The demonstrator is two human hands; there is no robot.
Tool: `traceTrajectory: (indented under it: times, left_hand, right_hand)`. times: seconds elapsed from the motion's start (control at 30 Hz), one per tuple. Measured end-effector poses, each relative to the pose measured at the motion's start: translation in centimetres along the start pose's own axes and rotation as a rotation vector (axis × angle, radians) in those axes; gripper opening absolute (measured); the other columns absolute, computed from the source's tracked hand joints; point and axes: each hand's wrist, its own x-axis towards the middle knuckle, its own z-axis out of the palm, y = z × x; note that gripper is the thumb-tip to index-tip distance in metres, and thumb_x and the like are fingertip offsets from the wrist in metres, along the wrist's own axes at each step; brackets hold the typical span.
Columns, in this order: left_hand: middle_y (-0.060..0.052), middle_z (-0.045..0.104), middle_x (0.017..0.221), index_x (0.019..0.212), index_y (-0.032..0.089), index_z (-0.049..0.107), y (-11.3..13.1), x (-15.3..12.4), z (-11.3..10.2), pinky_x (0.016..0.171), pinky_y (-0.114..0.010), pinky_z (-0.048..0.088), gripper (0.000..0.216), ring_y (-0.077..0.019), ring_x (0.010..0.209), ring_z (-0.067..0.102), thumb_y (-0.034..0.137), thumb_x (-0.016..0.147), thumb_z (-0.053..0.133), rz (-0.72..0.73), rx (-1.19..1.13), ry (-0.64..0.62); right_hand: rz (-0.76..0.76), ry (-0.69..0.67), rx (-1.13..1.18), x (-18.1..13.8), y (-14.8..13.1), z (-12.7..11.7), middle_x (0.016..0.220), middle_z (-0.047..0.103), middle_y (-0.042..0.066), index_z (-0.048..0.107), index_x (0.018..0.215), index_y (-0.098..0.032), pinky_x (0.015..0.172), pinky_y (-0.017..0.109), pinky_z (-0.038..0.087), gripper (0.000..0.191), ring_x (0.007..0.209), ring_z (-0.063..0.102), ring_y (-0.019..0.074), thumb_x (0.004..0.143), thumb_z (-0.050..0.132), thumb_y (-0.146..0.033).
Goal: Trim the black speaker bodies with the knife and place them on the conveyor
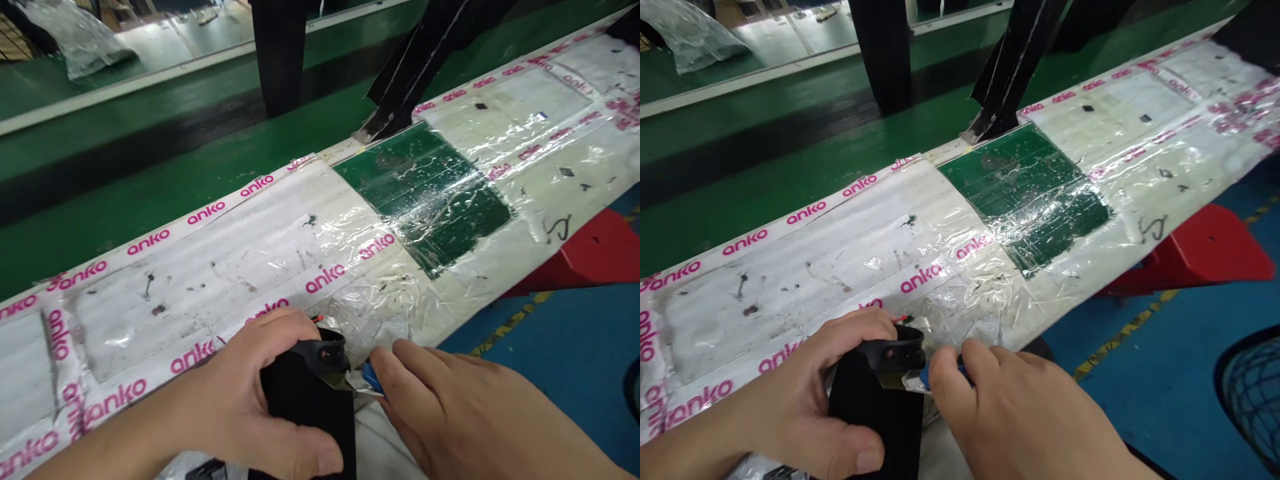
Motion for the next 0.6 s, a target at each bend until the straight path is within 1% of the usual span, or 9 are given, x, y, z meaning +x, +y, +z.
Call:
traceTrajectory:
  times: [0.1, 0.2, 0.3, 0.37, 0.43, 0.5, 0.53, 0.57, 0.6]
  left_hand:
    - [0.000, 0.061, 0.092, 0.096, 0.022, 0.068, 0.1, 0.3, 0.0, 0.071, -0.029, 0.047, 0.044, -0.0196, 0.082, 0.059, 0.041, 0.066, 0.093, 0.011, -0.011, -0.027]
    - [0.000, 0.060, 0.092, 0.100, 0.022, 0.068, 0.5, 0.4, 0.1, 0.073, -0.030, 0.047, 0.043, -0.0197, 0.084, 0.060, 0.038, 0.069, 0.092, 0.014, 0.028, -0.019]
    - [0.000, 0.058, 0.095, 0.105, 0.023, 0.066, 0.6, 0.2, 0.3, 0.073, -0.030, 0.046, 0.045, -0.0195, 0.085, 0.060, 0.039, 0.071, 0.091, 0.015, 0.100, 0.029]
    - [0.001, 0.058, 0.094, 0.104, 0.023, 0.064, 0.7, -0.1, 0.6, 0.071, -0.030, 0.047, 0.043, -0.0186, 0.083, 0.060, 0.041, 0.074, 0.089, 0.044, 0.132, 0.050]
    - [0.001, 0.059, 0.092, 0.101, 0.023, 0.062, 1.0, -0.5, 1.0, 0.070, -0.031, 0.047, 0.040, -0.0185, 0.080, 0.059, 0.042, 0.076, 0.087, 0.075, 0.173, 0.075]
    - [0.000, 0.059, 0.092, 0.103, 0.023, 0.057, 1.4, -0.9, 1.6, 0.070, -0.035, 0.049, 0.038, -0.0200, 0.079, 0.059, 0.042, 0.081, 0.082, 0.054, 0.286, 0.156]
    - [-0.001, 0.059, 0.095, 0.108, 0.024, 0.054, 1.7, -1.1, 2.0, 0.071, -0.038, 0.051, 0.037, -0.0211, 0.079, 0.060, 0.042, 0.086, 0.077, 0.022, 0.370, 0.213]
    - [-0.003, 0.059, 0.098, 0.114, 0.025, 0.051, 2.0, -1.3, 2.4, 0.072, -0.040, 0.052, 0.036, -0.0223, 0.080, 0.060, 0.042, 0.091, 0.071, 0.000, 0.450, 0.267]
    - [-0.004, 0.057, 0.103, 0.122, 0.026, 0.046, 2.3, -1.6, 2.7, 0.073, -0.043, 0.054, 0.038, -0.0241, 0.084, 0.061, 0.042, 0.094, 0.067, 0.004, 0.514, 0.303]
  right_hand:
    - [0.044, -0.001, 0.089, 0.3, -0.1, 0.7, 0.065, 0.061, -0.003, 0.042, 0.099, -0.026, 0.037, 0.036, 0.034, 0.033, 0.039, 0.059, 0.0189, 0.078, 0.042, -0.001]
    - [0.077, -0.019, 0.198, 0.6, 0.2, 0.8, 0.063, 0.061, -0.004, 0.045, 0.098, -0.026, 0.038, 0.036, 0.032, 0.021, 0.039, 0.060, 0.0190, 0.097, 0.036, -0.007]
    - [0.044, -0.054, 0.315, 0.1, 1.3, 0.0, 0.063, 0.061, -0.003, 0.047, 0.093, -0.027, 0.039, 0.035, 0.034, 0.022, 0.043, 0.061, 0.0194, 0.105, 0.033, -0.015]
    - [0.097, -0.012, 0.398, -1.1, 1.9, -0.6, 0.068, 0.064, -0.003, 0.051, 0.100, -0.026, 0.044, 0.033, 0.041, 0.019, 0.049, 0.063, 0.0189, 0.107, 0.034, -0.018]
    - [0.322, 0.088, 0.570, -2.5, 1.4, -0.9, 0.075, 0.068, -0.003, 0.055, 0.112, -0.028, 0.051, 0.029, 0.048, 0.016, 0.056, 0.065, 0.0176, 0.108, 0.040, -0.024]
    - [0.656, 0.177, 0.844, -3.4, -0.4, -0.8, 0.080, 0.069, -0.001, 0.060, 0.113, -0.031, 0.056, 0.027, 0.053, 0.011, 0.063, 0.066, 0.0184, 0.105, 0.054, -0.036]
    - [0.780, 0.172, 1.029, -3.5, -1.8, -0.5, 0.083, 0.070, 0.001, 0.062, 0.110, -0.031, 0.059, 0.029, 0.055, 0.020, 0.069, 0.068, 0.0211, 0.097, 0.066, -0.044]
    - [0.914, 0.156, 1.214, -3.4, -3.3, -0.2, 0.077, 0.067, -0.001, 0.062, 0.108, -0.030, 0.058, 0.031, 0.055, 0.037, 0.066, 0.065, 0.0220, 0.082, 0.081, -0.050]
    - [1.033, 0.130, 1.366, -3.1, -4.8, 0.1, 0.076, 0.065, -0.003, 0.062, 0.108, -0.031, 0.059, 0.031, 0.054, 0.055, 0.064, 0.062, 0.0208, 0.065, 0.093, -0.045]
